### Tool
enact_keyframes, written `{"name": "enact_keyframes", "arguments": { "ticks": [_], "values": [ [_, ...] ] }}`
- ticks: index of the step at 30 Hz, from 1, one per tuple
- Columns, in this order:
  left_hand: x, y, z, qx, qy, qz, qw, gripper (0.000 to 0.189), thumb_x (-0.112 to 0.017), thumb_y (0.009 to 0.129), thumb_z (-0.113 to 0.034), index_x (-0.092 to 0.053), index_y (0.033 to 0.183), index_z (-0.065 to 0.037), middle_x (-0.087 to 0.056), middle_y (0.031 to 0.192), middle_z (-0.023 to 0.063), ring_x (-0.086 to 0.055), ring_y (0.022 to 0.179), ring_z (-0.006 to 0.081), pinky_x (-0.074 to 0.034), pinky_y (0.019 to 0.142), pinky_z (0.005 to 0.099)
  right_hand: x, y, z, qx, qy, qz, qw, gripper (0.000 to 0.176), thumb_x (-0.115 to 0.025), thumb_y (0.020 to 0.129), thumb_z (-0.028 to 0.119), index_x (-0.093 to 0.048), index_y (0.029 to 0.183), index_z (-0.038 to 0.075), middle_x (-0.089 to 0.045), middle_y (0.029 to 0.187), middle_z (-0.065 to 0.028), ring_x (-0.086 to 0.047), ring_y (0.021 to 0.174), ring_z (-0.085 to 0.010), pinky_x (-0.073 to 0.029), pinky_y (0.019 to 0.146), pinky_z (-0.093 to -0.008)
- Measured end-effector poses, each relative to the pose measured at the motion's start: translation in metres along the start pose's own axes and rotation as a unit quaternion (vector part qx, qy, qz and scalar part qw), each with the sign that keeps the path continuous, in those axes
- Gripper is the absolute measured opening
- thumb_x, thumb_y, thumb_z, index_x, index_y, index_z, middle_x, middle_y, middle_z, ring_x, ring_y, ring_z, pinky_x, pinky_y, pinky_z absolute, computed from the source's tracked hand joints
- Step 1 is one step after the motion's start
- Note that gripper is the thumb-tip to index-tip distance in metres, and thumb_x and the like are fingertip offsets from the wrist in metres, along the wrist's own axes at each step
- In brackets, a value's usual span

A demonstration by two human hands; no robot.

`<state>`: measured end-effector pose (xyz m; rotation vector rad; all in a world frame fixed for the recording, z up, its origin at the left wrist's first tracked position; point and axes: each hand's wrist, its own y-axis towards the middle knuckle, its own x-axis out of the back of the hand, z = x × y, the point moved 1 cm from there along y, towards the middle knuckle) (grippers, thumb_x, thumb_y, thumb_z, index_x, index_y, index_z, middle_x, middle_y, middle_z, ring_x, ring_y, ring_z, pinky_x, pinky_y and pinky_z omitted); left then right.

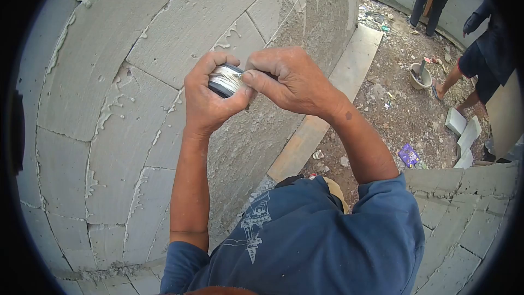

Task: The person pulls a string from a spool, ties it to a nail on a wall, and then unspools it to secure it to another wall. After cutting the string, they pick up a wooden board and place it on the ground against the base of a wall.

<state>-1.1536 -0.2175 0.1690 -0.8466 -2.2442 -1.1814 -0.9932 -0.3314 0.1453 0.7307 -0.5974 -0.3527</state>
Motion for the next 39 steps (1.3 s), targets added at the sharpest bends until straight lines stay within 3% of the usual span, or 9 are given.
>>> {"name": "enact_keyframes", "arguments": {
  "ticks": [3,8,13,19,25,30,33,36,39],
  "values": [
    [-0.006,-0.005,-0.001,-0.002,-0.050,-0.033,0.998,0.038,-0.084,0.062,-0.026,-0.065,0.087,-0.005,-0.064,0.079,0.0049,-0.062,0.067,0.0142,-0.051,0.060,0.0279,-0.005,-0.014,0.000,-0.038,0.007,-0.005,0.999,0.023,-0.062,0.091,0.020,-0.059,0.077,0.002,-0.051,0.065,-0.0102,-0.050,0.060,-0.0221,-0.041,0.057,-0.0370],
    [0.005,-0.010,0.034,0.090,-0.311,-0.177,0.930,0.017,-0.073,0.080,-0.016,-0.065,0.092,-0.006,-0.058,0.074,-0.0010,-0.051,0.059,0.0067,-0.042,0.057,0.0224,0.009,-0.045,-0.013,-0.094,0.085,-0.065,0.990,0.026,-0.058,0.095,0.023,-0.060,0.078,0.002,-0.053,0.068,-0.0050,-0.051,0.063,-0.0149,-0.042,0.060,-0.0335],
    [0.024,-0.023,0.038,0.085,-0.268,-0.125,0.952,0.035,-0.072,0.082,-0.023,-0.065,0.111,-0.004,-0.062,0.083,0.0009,-0.057,0.074,0.0102,-0.046,0.070,0.0233,0.020,-0.068,-0.024,-0.185,0.195,-0.123,0.955,0.031,-0.053,0.099,0.027,-0.061,0.080,0.004,-0.056,0.074,0.0011,-0.051,0.069,-0.0104,-0.042,0.064,-0.0306],
    [-0.023,-0.023,-0.009,0.029,-0.164,0.019,0.986,0.049,-0.085,0.064,-0.031,-0.068,0.102,-0.004,-0.068,0.085,0.0081,-0.066,0.077,0.0161,-0.053,0.067,0.0281,-0.007,-0.043,0.006,-0.097,0.087,-0.059,0.990,0.021,-0.060,0.094,0.018,-0.063,0.081,0.001,-0.054,0.069,-0.0062,-0.052,0.064,-0.0155,-0.042,0.059,-0.0327],
    [-0.020,-0.032,-0.015,-0.033,-0.092,-0.090,0.991,0.033,-0.080,0.062,-0.023,-0.068,0.085,-0.004,-0.067,0.072,0.0059,-0.064,0.061,0.0144,-0.051,0.055,0.0280,-0.007,-0.034,0.014,-0.091,0.101,-0.016,0.991,0.032,-0.063,0.097,0.027,-0.062,0.076,0.002,-0.052,0.065,-0.0064,-0.050,0.060,-0.0159,-0.041,0.055,-0.0325],
    [-0.014,-0.035,-0.023,0.104,-0.213,-0.087,0.968,0.030,-0.081,0.063,-0.021,-0.068,0.084,-0.003,-0.067,0.072,0.0055,-0.064,0.064,0.0109,-0.052,0.056,0.0262,-0.014,-0.037,0.004,-0.040,0.067,-0.045,0.996,0.036,-0.065,0.095,0.029,-0.058,0.071,0.003,-0.049,0.064,-0.0065,-0.050,0.059,-0.0165,-0.041,0.054,-0.0323],
    [-0.014,-0.043,-0.020,0.069,-0.126,-0.087,0.986,0.030,-0.081,0.065,-0.021,-0.068,0.084,-0.002,-0.068,0.074,0.0055,-0.064,0.066,0.0096,-0.052,0.057,0.0255,-0.005,-0.033,0.006,0.157,-0.152,-0.062,0.974,0.035,-0.067,0.094,0.027,-0.056,0.071,0.004,-0.047,0.064,-0.0062,-0.049,0.060,-0.0171,-0.040,0.054,-0.0321],
    [-0.009,-0.051,-0.021,0.088,-0.150,-0.085,0.981,0.029,-0.080,0.068,-0.020,-0.068,0.086,0.000,-0.068,0.077,0.0062,-0.063,0.066,0.0099,-0.052,0.059,0.0251,-0.007,-0.037,0.002,0.152,-0.113,-0.059,0.980,0.032,-0.067,0.093,0.025,-0.056,0.072,0.003,-0.046,0.065,-0.0064,-0.048,0.061,-0.0180,-0.038,0.054,-0.0323],
    [0.008,-0.052,-0.016,0.166,-0.336,-0.102,0.922,0.027,-0.078,0.072,-0.019,-0.068,0.088,0.001,-0.068,0.078,0.0069,-0.063,0.066,0.0106,-0.052,0.060,0.0249,-0.008,-0.052,-0.013,-0.006,0.059,-0.042,0.997,0.032,-0.066,0.095,0.026,-0.057,0.074,0.003,-0.046,0.066,-0.0055,-0.048,0.062,-0.0163,-0.037,0.054,-0.0326]
  ]
}}
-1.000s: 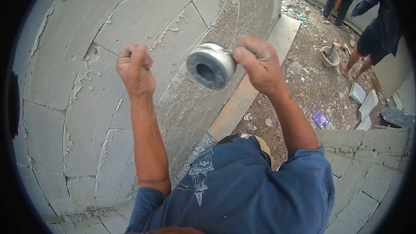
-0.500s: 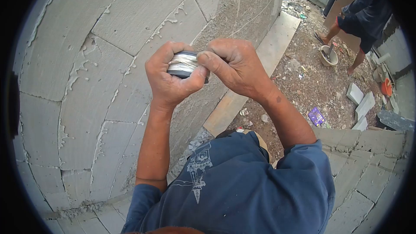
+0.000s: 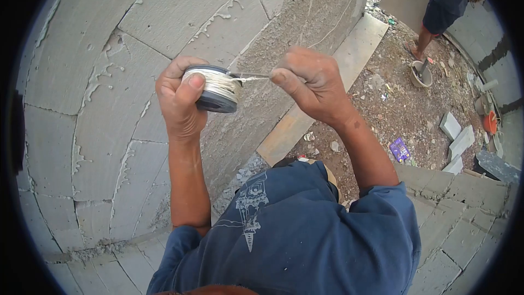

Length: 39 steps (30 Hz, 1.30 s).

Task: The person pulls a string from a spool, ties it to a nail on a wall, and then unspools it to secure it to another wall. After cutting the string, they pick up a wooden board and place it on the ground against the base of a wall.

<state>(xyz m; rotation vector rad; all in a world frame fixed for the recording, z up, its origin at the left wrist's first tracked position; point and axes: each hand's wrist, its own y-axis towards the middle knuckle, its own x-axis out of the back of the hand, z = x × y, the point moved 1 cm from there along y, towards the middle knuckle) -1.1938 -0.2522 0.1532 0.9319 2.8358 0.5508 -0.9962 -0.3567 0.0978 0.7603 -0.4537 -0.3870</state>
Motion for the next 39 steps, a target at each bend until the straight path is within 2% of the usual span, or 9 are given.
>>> {"name": "enact_keyframes", "arguments": {
  "ticks": [3,6,9,15,18,31,33,36,39],
  "values": [
    [0.012,0.005,0.002,0.015,-0.017,-0.008,1.000,0.026,-0.075,0.075,-0.019,-0.068,0.089,0.001,-0.068,0.079,0.0074,-0.063,0.067,0.0108,-0.051,0.061,0.0249,-0.019,-0.013,-0.009,-0.099,0.132,0.023,0.986,0.034,-0.064,0.097,0.028,-0.059,0.076,0.002,-0.046,0.065,-0.0040,-0.047,0.062,-0.0139,-0.037,0.055,-0.0326],
    [0.017,0.002,0.017,-0.011,0.055,-0.034,0.998,0.026,-0.074,0.076,-0.019,-0.068,0.091,0.002,-0.068,0.079,0.0073,-0.062,0.067,0.0105,-0.051,0.062,0.0251,-0.021,-0.010,-0.005,-0.112,0.055,-0.002,0.992,0.038,-0.061,0.099,0.032,-0.059,0.075,0.003,-0.047,0.064,-0.0009,-0.047,0.063,-0.0111,-0.038,0.055,-0.0307],
    [0.021,-0.001,0.030,0.012,0.065,-0.050,0.997,0.025,-0.072,0.079,-0.018,-0.068,0.093,0.002,-0.068,0.079,0.0069,-0.062,0.068,0.0104,-0.050,0.064,0.0248,-0.034,-0.019,-0.005,-0.280,0.210,0.028,0.936,0.042,-0.058,0.101,0.035,-0.058,0.072,0.005,-0.048,0.065,0.0018,-0.050,0.063,-0.0097,-0.040,0.055,-0.0272],
    [0.034,-0.027,0.061,0.121,0.033,-0.019,0.992,0.024,-0.062,0.087,-0.012,-0.068,0.103,0.004,-0.069,0.087,0.0068,-0.064,0.072,0.0111,-0.051,0.067,0.0239,-0.065,-0.052,-0.020,-0.413,0.366,-0.036,0.833,0.039,-0.054,0.102,0.040,-0.063,0.088,0.005,-0.058,0.080,0.0001,-0.056,0.066,-0.0089,-0.048,0.062,-0.0235],
    [0.034,-0.041,0.076,0.139,0.024,-0.028,0.990,0.025,-0.060,0.089,-0.010,-0.068,0.107,0.005,-0.069,0.090,0.0073,-0.064,0.075,0.0107,-0.051,0.069,0.0235,-0.070,-0.064,-0.018,-0.413,0.373,-0.011,0.831,0.036,-0.054,0.102,0.038,-0.064,0.098,0.004,-0.060,0.087,-0.0017,-0.057,0.067,-0.0092,-0.050,0.065,-0.0237],
    [0.020,-0.058,0.070,0.196,0.036,0.118,0.973,0.036,-0.071,0.092,-0.029,-0.069,0.108,0.003,-0.070,0.090,0.0061,-0.064,0.079,0.0108,-0.052,0.073,0.0246,-0.070,-0.073,-0.014,-0.337,0.188,0.021,0.922,0.027,-0.068,0.094,0.030,-0.065,0.084,0.005,-0.055,0.072,0.0037,-0.048,0.067,-0.0052,-0.039,0.059,-0.0245],
    [0.028,-0.069,0.079,0.242,0.020,0.105,0.964,0.037,-0.072,0.091,-0.031,-0.069,0.108,0.002,-0.070,0.088,0.0053,-0.064,0.079,0.0101,-0.051,0.073,0.0241,-0.075,-0.080,-0.019,-0.374,0.244,-0.023,0.894,0.029,-0.068,0.093,0.033,-0.065,0.082,0.006,-0.054,0.071,0.0034,-0.047,0.067,-0.0056,-0.038,0.058,-0.0249],
    [0.044,-0.092,0.099,0.319,-0.001,0.048,0.947,0.039,-0.073,0.090,-0.032,-0.069,0.110,0.002,-0.070,0.086,0.0044,-0.064,0.077,0.0094,-0.051,0.072,0.0233,-0.082,-0.104,-0.035,-0.447,0.223,0.058,0.865,0.033,-0.067,0.092,0.037,-0.065,0.080,0.006,-0.053,0.069,0.0034,-0.048,0.066,-0.0055,-0.039,0.059,-0.0250],
    [0.066,-0.125,0.117,0.347,-0.019,-0.031,0.937,0.044,-0.077,0.087,-0.032,-0.068,0.113,0.001,-0.070,0.087,0.0040,-0.065,0.079,0.0093,-0.051,0.072,0.0229,-0.087,-0.112,-0.036,-0.420,-0.007,0.186,0.888,0.036,-0.067,0.091,0.037,-0.066,0.084,0.002,-0.059,0.064,-0.0055,-0.056,0.061,-0.0180,-0.045,0.062,-0.0320]
  ]
}}
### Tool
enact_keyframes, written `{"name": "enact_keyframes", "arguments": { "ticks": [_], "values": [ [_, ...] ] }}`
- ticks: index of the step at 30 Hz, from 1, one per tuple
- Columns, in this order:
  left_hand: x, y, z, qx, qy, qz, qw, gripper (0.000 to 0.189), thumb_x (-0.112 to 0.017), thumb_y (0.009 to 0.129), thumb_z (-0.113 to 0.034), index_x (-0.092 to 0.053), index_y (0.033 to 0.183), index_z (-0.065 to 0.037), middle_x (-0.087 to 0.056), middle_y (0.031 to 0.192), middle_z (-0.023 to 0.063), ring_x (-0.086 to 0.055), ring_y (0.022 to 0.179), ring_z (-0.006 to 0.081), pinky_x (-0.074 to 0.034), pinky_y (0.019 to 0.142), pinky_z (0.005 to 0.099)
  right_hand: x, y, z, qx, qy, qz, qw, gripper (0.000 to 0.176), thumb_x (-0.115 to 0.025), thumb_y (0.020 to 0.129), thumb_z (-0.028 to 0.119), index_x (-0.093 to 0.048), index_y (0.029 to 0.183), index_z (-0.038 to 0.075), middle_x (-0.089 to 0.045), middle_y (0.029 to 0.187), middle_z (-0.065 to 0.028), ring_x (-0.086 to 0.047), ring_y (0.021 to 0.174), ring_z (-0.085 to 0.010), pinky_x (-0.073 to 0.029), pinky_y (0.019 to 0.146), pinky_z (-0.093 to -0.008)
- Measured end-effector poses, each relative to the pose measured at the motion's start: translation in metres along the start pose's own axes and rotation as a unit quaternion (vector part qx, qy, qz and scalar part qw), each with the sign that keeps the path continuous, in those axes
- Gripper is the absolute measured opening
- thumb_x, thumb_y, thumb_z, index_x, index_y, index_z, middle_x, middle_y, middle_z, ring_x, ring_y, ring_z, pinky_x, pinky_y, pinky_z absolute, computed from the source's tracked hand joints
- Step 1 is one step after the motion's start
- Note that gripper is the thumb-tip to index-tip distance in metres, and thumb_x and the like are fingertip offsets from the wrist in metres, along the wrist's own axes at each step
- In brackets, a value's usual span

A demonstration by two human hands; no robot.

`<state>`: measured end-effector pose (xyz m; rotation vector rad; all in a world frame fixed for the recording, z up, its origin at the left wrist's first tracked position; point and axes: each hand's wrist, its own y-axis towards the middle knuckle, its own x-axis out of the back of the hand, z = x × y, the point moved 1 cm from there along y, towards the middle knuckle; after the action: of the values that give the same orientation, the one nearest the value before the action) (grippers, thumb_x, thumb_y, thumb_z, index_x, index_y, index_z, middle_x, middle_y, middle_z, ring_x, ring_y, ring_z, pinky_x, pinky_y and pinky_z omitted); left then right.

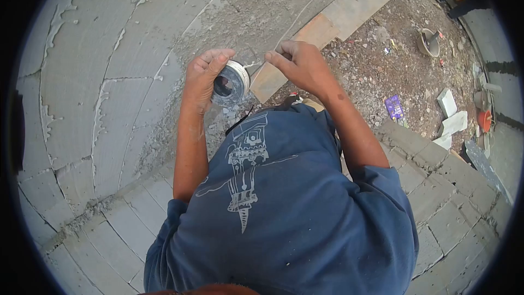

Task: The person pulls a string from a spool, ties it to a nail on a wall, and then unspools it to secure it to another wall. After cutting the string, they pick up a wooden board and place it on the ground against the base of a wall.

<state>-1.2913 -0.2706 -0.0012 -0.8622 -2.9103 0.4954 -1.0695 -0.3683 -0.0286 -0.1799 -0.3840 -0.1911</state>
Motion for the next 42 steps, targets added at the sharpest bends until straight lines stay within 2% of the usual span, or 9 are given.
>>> {"name": "enact_keyframes", "arguments": {
  "ticks": [2,5,6,12,15,19,30,36,42],
  "values": [
    [0.020,-0.013,0.011,-0.005,0.001,-0.046,0.999,0.049,-0.081,0.082,-0.030,-0.067,0.116,0.003,-0.070,0.091,0.0057,-0.065,0.081,0.0106,-0.052,0.073,0.0233,-0.007,-0.002,0.009,0.022,-0.092,-0.038,0.995,0.030,-0.069,0.088,0.033,-0.068,0.089,0.003,-0.064,0.073,-0.0127,-0.062,0.069,-0.0285,-0.049,0.067,-0.0388],
    [0.052,-0.043,0.024,-0.009,0.015,-0.102,0.995,0.060,-0.088,0.075,-0.025,-0.063,0.121,0.005,-0.071,0.099,0.0103,-0.067,0.087,0.0140,-0.053,0.077,0.0254,-0.016,0.003,0.019,0.244,-0.128,-0.170,0.946,0.027,-0.072,0.086,0.031,-0.070,0.093,0.006,-0.068,0.087,-0.0125,-0.064,0.082,-0.0286,-0.050,0.072,-0.0394],
    [0.062,-0.053,0.030,-0.008,0.004,-0.117,0.993,0.064,-0.089,0.073,-0.025,-0.062,0.123,0.005,-0.071,0.102,0.0111,-0.067,0.090,0.0148,-0.053,0.079,0.0265,-0.018,0.005,0.027,0.278,-0.161,-0.177,0.930,0.026,-0.073,0.085,0.031,-0.070,0.098,0.008,-0.069,0.098,-0.0125,-0.063,0.095,-0.0305,-0.050,0.087,-0.0419],
    [0.105,-0.119,0.041,-0.037,-0.022,-0.208,0.977,0.069,-0.086,0.072,-0.011,-0.056,0.132,0.002,-0.068,0.111,0.0125,-0.066,0.100,0.0180,-0.053,0.088,0.0300,-0.072,0.027,0.047,0.348,-0.338,0.109,0.867,0.033,-0.070,0.086,0.036,-0.070,0.106,0.009,-0.070,0.102,-0.0129,-0.063,0.108,-0.0337,-0.033,0.114,-0.0522],
    [0.127,-0.150,0.051,-0.079,-0.054,-0.296,0.950,0.069,-0.079,0.074,-0.003,-0.052,0.137,0.002,-0.065,0.115,0.0113,-0.064,0.102,0.0174,-0.052,0.090,0.0301,-0.107,0.033,0.051,0.323,-0.339,0.283,0.837,0.034,-0.068,0.087,0.036,-0.070,0.109,0.009,-0.071,0.101,-0.0131,-0.065,0.105,-0.0323,-0.034,0.113,-0.0525],
    [0.163,-0.201,0.074,-0.160,-0.190,-0.455,0.855,0.066,-0.068,0.075,0.006,-0.048,0.138,0.001,-0.063,0.114,0.0094,-0.064,0.098,0.0180,-0.055,0.089,0.0327,-0.134,0.035,0.062,0.416,-0.298,0.228,0.828,0.019,-0.067,0.089,0.027,-0.069,0.096,0.010,-0.070,0.087,-0.0082,-0.067,0.087,-0.0301,-0.040,0.106,-0.0519],
    [0.173,-0.379,0.172,-0.217,-0.281,-0.719,0.598,0.040,-0.066,0.079,-0.006,-0.056,0.118,-0.004,-0.065,0.104,0.0075,-0.067,0.090,0.0212,-0.057,0.082,0.0400,-0.199,0.035,0.152,0.561,-0.300,0.273,0.722,0.015,-0.066,0.089,0.024,-0.072,0.094,0.011,-0.070,0.088,-0.0099,-0.066,0.088,-0.0314,-0.042,0.102,-0.0518],
    [0.156,-0.466,0.203,-0.193,-0.322,-0.780,0.502,0.033,-0.067,0.080,-0.018,-0.060,0.111,-0.007,-0.069,0.100,0.0067,-0.067,0.089,0.0216,-0.055,0.082,0.0413,-0.256,-0.017,0.252,0.647,-0.266,0.317,0.641,0.015,-0.071,0.085,0.025,-0.072,0.091,0.011,-0.067,0.080,-0.0095,-0.065,0.077,-0.0302,-0.051,0.072,-0.0437],
    [0.180,-0.558,0.197,-0.350,-0.380,-0.733,0.441,0.034,-0.069,0.083,-0.023,-0.061,0.114,-0.011,-0.070,0.107,0.0050,-0.067,0.094,0.0237,-0.052,0.087,0.0462,-0.322,-0.072,0.360,0.748,-0.157,0.279,0.581,0.013,-0.076,0.082,0.021,-0.073,0.086,0.009,-0.066,0.075,-0.0091,-0.063,0.065,-0.0257,-0.048,0.059,-0.0364]
  ]
}}
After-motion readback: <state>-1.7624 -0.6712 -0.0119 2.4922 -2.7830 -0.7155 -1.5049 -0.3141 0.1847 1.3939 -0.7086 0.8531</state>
